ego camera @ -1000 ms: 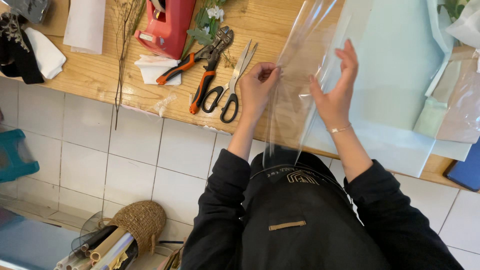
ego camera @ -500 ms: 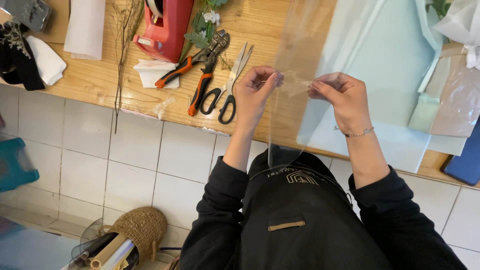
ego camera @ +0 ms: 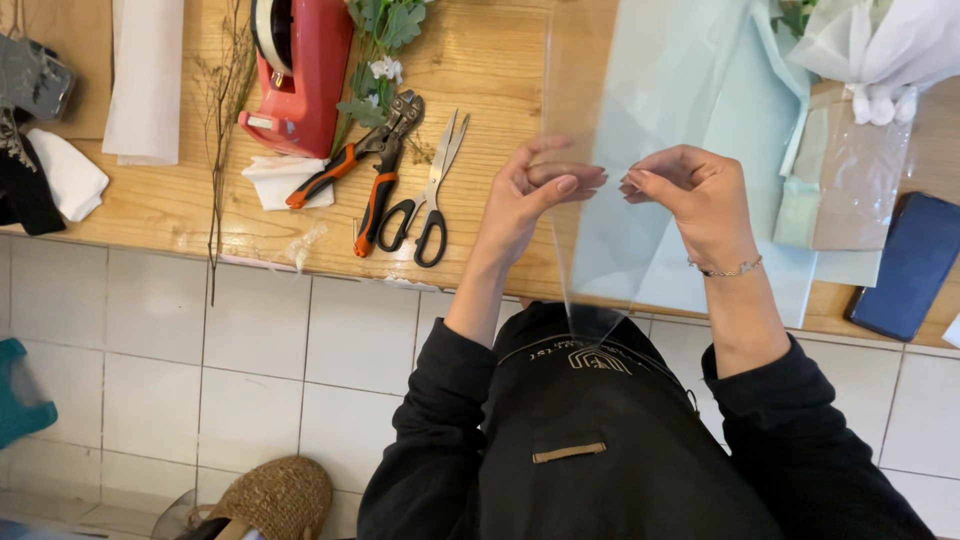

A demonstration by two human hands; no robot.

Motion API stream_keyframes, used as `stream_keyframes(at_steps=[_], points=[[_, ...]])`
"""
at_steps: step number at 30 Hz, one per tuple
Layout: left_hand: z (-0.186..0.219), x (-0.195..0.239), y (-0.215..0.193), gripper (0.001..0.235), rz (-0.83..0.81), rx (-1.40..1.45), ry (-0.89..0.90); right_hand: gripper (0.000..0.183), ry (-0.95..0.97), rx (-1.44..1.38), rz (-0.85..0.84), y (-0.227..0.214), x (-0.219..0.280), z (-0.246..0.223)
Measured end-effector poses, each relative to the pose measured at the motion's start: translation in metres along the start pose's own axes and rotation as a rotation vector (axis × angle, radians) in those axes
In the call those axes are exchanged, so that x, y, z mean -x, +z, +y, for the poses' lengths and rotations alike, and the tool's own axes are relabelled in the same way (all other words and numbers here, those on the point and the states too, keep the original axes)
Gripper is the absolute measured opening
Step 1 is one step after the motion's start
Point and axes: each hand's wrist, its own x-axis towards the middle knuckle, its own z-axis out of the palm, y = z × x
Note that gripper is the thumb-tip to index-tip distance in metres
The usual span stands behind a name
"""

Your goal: The person uses scissors to cut a sheet of clear plastic wrap, then gathers the plastic around a bouquet containing flowers and a plush teddy bear.

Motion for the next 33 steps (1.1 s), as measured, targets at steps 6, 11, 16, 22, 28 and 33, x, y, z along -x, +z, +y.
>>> stream_keyframes(at_steps=[6, 11, 16, 22, 28, 33], points=[[-0.004, -0.009, 0.015, 0.033, -0.037, -0.071, -0.087, 0.013, 0.009, -0.027, 0.024, -0.011, 0.003, 0.000], [-0.015, -0.009, 0.031, 0.020, 0.001, -0.097, -0.137, 0.012, 0.032, -0.024, 0.060, -0.025, 0.006, -0.002], [-0.026, -0.012, 0.049, 0.019, 0.051, -0.185, -0.115, 0.012, 0.022, -0.055, 0.104, -0.038, 0.013, -0.013], [-0.016, -0.005, 0.085, 0.017, 0.113, -0.390, -0.078, 0.032, -0.105, 0.091, 0.066, -0.084, 0.052, -0.036], [-0.021, -0.003, 0.099, 0.017, 0.315, -0.425, 0.142, 0.010, -0.425, 0.593, 0.506, -0.222, 0.119, 0.012], [-0.035, -0.004, 0.112, 0.020, 0.479, -0.466, 0.195, 0.042, -0.264, 1.263, 0.489, -0.294, 0.150, 0.048]])
